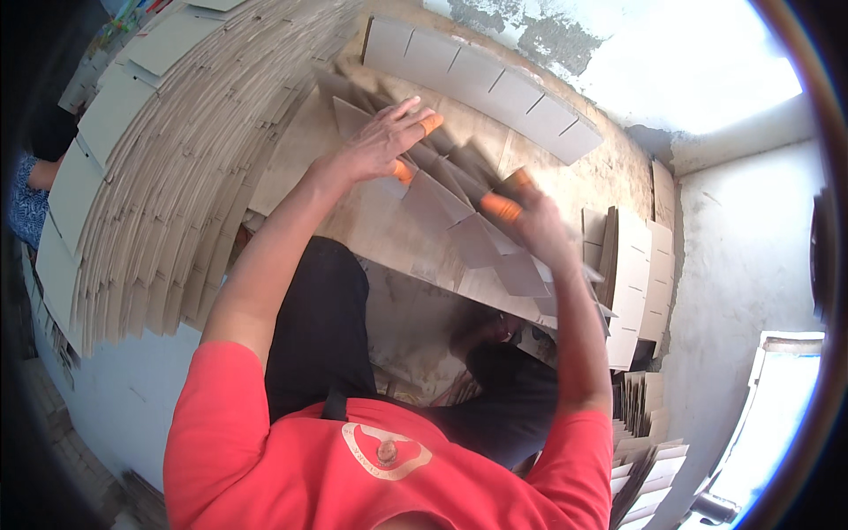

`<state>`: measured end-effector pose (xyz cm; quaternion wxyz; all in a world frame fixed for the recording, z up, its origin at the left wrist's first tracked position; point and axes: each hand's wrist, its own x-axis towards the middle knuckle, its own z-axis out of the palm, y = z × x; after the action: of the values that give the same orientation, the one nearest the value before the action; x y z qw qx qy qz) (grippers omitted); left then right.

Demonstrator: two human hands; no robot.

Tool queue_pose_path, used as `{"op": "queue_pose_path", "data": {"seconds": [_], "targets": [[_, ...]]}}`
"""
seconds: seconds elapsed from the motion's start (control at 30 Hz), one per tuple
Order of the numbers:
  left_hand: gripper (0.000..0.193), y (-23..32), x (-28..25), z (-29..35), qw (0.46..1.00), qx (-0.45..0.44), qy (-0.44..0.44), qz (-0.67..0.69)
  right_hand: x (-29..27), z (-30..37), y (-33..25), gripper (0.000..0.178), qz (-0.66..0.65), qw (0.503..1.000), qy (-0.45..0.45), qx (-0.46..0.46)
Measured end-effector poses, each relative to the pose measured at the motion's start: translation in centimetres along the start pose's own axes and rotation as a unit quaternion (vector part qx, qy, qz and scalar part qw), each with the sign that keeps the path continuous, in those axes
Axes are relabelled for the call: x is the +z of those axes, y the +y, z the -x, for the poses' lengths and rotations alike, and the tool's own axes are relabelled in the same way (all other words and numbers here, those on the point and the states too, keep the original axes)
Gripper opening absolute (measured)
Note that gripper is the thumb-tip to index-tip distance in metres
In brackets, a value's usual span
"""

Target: The person assembles a multi-compartment cardboard divider by hand, folding pre-cut flaps and interlocking them into a grid structure. The person repeatedly picks up flat cardboard pieces, folds them, and inserts them into the growing assembly on the floor.

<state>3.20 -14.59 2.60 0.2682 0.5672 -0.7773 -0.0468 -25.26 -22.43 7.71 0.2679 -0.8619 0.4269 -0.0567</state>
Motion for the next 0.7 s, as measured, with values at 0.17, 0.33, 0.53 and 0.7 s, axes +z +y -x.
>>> {"op": "queue_pose_path", "data": {"seconds": [0.17,0.33,0.53,0.7], "targets": [[0.033,-0.5,0.9,-4.4,0.984,-0.009,-0.177,-0.035,5.3,2.3,-0.3,0.025,0.09,0.989,0.047,-0.111],[0.012,5.2,-5.4,-5.1,0.985,0.121,-0.021,-0.12,1.1,4.9,-2.2,0.028,0.137,0.977,0.152,-0.067],[0.014,13.8,-17.0,1.6,0.887,0.208,0.256,-0.322,-5.6,12.1,-6.7,0.042,0.326,0.775,0.45,-0.302],[0.023,14.2,-19.4,2.8,0.887,0.193,0.315,-0.278,-7.8,14.7,-5.3,0.047,0.354,0.734,0.529,-0.237]]}}
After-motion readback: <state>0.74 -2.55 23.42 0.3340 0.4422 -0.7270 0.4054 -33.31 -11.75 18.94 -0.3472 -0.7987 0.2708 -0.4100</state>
